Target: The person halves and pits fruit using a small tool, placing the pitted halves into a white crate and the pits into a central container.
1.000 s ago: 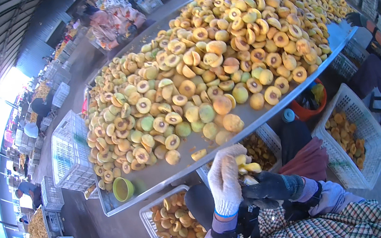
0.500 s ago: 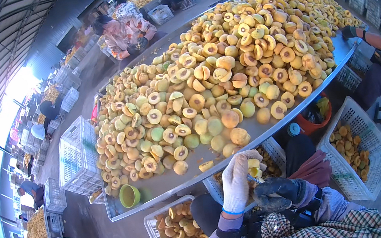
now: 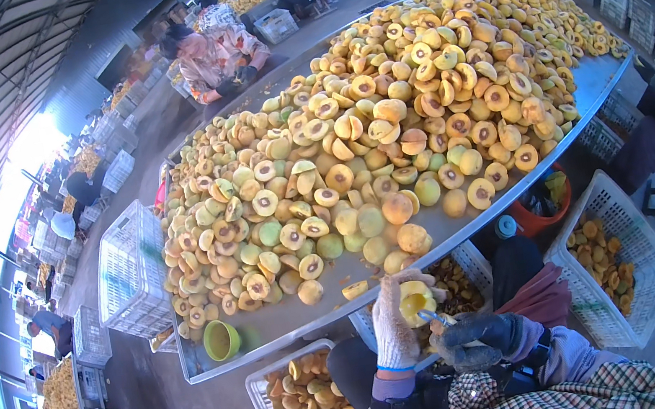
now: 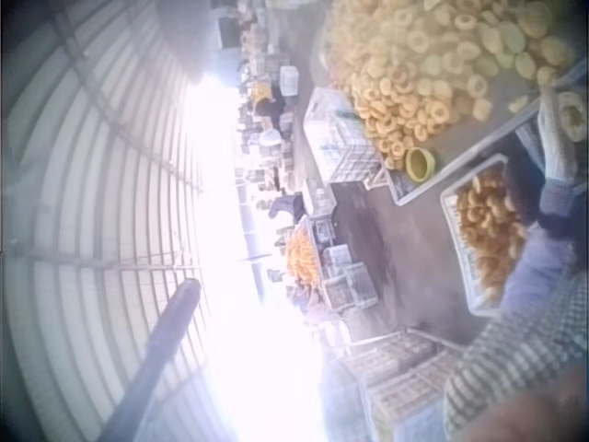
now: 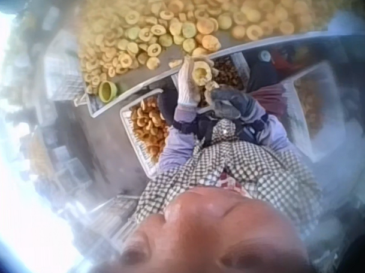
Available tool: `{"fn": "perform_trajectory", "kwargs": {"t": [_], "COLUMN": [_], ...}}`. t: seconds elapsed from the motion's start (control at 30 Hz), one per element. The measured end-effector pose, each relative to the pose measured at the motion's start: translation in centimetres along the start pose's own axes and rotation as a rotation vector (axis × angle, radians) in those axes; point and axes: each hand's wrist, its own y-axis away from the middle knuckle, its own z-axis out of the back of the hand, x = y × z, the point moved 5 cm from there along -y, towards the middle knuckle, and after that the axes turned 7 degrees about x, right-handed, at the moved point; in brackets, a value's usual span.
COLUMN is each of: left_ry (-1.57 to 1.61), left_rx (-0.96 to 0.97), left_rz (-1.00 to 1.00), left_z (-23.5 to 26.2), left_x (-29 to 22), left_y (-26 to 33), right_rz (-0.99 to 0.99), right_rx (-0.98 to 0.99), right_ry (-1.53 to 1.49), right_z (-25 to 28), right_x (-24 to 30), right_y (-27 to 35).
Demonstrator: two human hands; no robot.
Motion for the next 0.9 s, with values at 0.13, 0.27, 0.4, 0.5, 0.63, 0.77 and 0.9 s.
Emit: {"fn": "perform_trajectory", "kwargs": {"t": [0.13,0.27,0.4,0.5,0.63,0.77,0.9], "left_ry": [-0.397,-0.989,-1.886,-1.564,-1.620,-1.881,-2.114], "left_rx": [-0.287,-0.724,-0.713,-0.634,-0.519,-0.554,-0.521], "left_rz": [-0.269,-0.310,0.151,-0.196,-0.256,-0.302,-0.360], "left_z": [5.0,14.1,20.3,17.5,15.2,16.8,17.7], "left_x": [-3.8,-7.6,-7.9,-8.7,-9.8,-10.2,-8.8], "left_y": [2.1,8.1,12.4,10.0,2.8,-4.5,-8.9], "right_rz": [0.061,0.037,0.018,-0.077,-0.097,-0.074,-0.081], "right_rx": [0.011,0.025,0.034,-0.008,-0.063,-0.142,-0.212], "right_ry": [0.008,-0.018,-0.020,0.001,0.071,0.082,0.081], "right_z": [-1.5,-0.1,1.1,1.8,1.8,2.9,3.7], "right_x": [2.1,2.1,1.2,0.1,0.3,0.3,-0.1], "right_y": [0.2,0.3,-0.8,-2.3,-2.3,-1.8,-2.1]}}
